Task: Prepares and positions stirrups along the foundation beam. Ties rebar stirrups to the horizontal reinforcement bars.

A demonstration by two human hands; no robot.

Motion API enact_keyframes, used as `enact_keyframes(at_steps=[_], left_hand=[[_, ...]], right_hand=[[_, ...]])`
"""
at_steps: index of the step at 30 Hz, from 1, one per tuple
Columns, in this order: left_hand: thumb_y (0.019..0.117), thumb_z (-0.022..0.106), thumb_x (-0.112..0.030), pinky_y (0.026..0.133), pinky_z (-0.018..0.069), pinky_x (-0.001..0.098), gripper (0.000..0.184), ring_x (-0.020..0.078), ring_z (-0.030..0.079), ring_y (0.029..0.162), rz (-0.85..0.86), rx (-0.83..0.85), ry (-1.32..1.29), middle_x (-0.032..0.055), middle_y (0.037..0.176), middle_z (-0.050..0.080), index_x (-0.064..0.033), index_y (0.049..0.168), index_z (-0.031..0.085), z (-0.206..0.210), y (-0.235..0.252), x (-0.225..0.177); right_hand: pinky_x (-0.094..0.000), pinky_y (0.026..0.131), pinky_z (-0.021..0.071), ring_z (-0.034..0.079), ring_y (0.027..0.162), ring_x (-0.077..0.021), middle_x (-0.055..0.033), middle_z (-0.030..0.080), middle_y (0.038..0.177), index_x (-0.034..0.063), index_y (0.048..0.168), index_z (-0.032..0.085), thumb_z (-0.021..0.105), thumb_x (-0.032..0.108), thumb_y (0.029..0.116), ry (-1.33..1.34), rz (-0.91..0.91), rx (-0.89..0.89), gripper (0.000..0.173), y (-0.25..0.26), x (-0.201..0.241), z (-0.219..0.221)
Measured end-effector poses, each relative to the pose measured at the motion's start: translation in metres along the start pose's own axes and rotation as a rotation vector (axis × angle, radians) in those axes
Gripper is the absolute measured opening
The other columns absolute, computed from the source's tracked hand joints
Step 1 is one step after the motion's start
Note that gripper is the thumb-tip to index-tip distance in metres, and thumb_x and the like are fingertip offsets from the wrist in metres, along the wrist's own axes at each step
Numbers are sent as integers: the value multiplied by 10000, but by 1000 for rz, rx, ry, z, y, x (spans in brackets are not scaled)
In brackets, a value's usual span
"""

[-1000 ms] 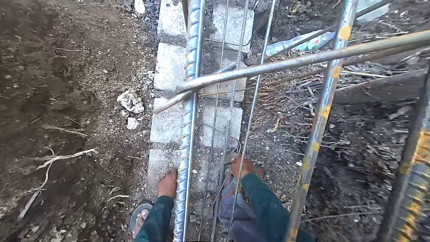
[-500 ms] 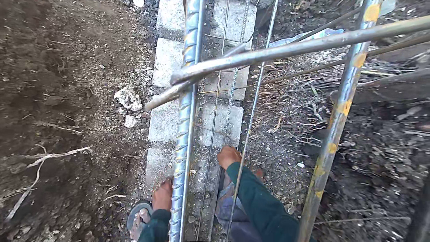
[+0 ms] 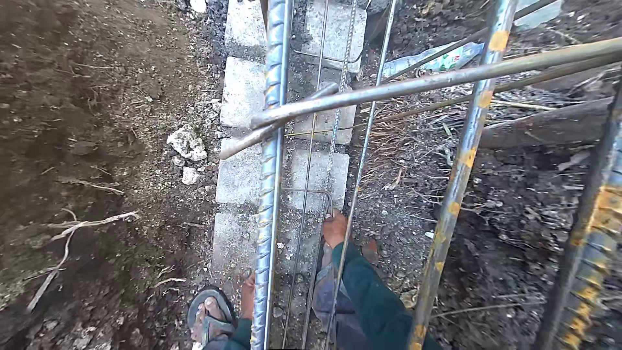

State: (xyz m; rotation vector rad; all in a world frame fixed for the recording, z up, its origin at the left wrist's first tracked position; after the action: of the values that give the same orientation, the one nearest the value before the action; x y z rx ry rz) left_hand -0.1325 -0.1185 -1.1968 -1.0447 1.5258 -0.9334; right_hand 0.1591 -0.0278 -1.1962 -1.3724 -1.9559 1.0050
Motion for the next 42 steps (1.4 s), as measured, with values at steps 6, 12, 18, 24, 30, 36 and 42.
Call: enact_keyframes(at_steps=[6, 12, 18, 24, 30, 36, 42], left_hand=[[1047, 594, -217, 486, 404, 295, 355, 97, 437, 475, 30, -94, 52, 5, 575, 488, -38, 743, 554, 1, 18, -1], [1068, 553, -257, 427, 452, 310, 333, 129, 471, 442, 34, 107, 44, 17, 583, 493, -55, 803, 546, 7, 21, -6], [1087, 508, -312, 422, 468, 321, 346, 138, 451, 431, 35, 211, -25, 12, 586, 465, -54, 866, 574, 22, 27, -12], [1046, 600, -265, 545, 413, 340, 394, 131, 450, 515, 154, -71, 77, 9, 585, 473, -65, 710, 553, 29, 29, -50], [1065, 544, -365, 733, 510, 511, 422, 260, 616, 737, 170, -144, 200, 121, 772, 630, -8, 881, 672, 8, 61, -53], [1082, 506, -389, 764, 470, 533, 481, 288, 590, 776, 126, -296, 261, 159, 800, 612, 26, 894, 660, -32, 54, -55], [1070, 514, -438, 725, 468, 558, 497, 310, 591, 744, 157, -369, 371, 148, 756, 594, -7, 852, 630, -45, 73, -75]], right_hand=[[-531, 1070, 480, 631, 1234, -363, -242, 652, 1314, 29, 1426, 570, 493, 186, 1086, 135, -34, -90, 382, 9, -7, 9], [-546, 1033, 486, 655, 1151, -396, -263, 680, 1200, -25, 1310, 620, 510, 216, 1085, 37, -116, -119, 347, 5, -2, -4], [-564, 1024, 494, 663, 1167, -381, -228, 693, 1215, 44, 1286, 644, 527, 248, 1071, -105, -33, -112, 320, 9, 6, -9], [-385, 647, 569, 627, 672, -213, -157, 636, 901, -31, 1263, 595, 605, 277, 1060, 376, 30, 2, 369, 36, -10, -22], [-447, 841, 590, 707, 875, -254, -180, 707, 1037, -16, 1296, 619, 552, 196, 1073, 337, -171, -89, 315, -1, 0, -13], [-546, 1084, 458, 621, 1227, -397, -270, 650, 1291, -16, 1390, 587, 511, 219, 1086, 57, -244, 80, 391, -34, 72, 9], [-534, 1043, 492, 653, 1161, -348, -218, 688, 1208, 12, 1286, 650, 563, 223, 1062, 76, -276, 116, 320, -15, 71, 19]])
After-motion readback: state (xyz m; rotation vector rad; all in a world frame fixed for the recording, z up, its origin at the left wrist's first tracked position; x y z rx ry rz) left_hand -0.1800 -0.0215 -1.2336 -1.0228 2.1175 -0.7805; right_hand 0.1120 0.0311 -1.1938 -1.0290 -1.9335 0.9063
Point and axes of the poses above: each hand's wrist, its own y-axis towards the middle knuckle, its own z-axis out of the palm, x = y × z, the point moved 5 cm from there along y, towards the middle knuckle
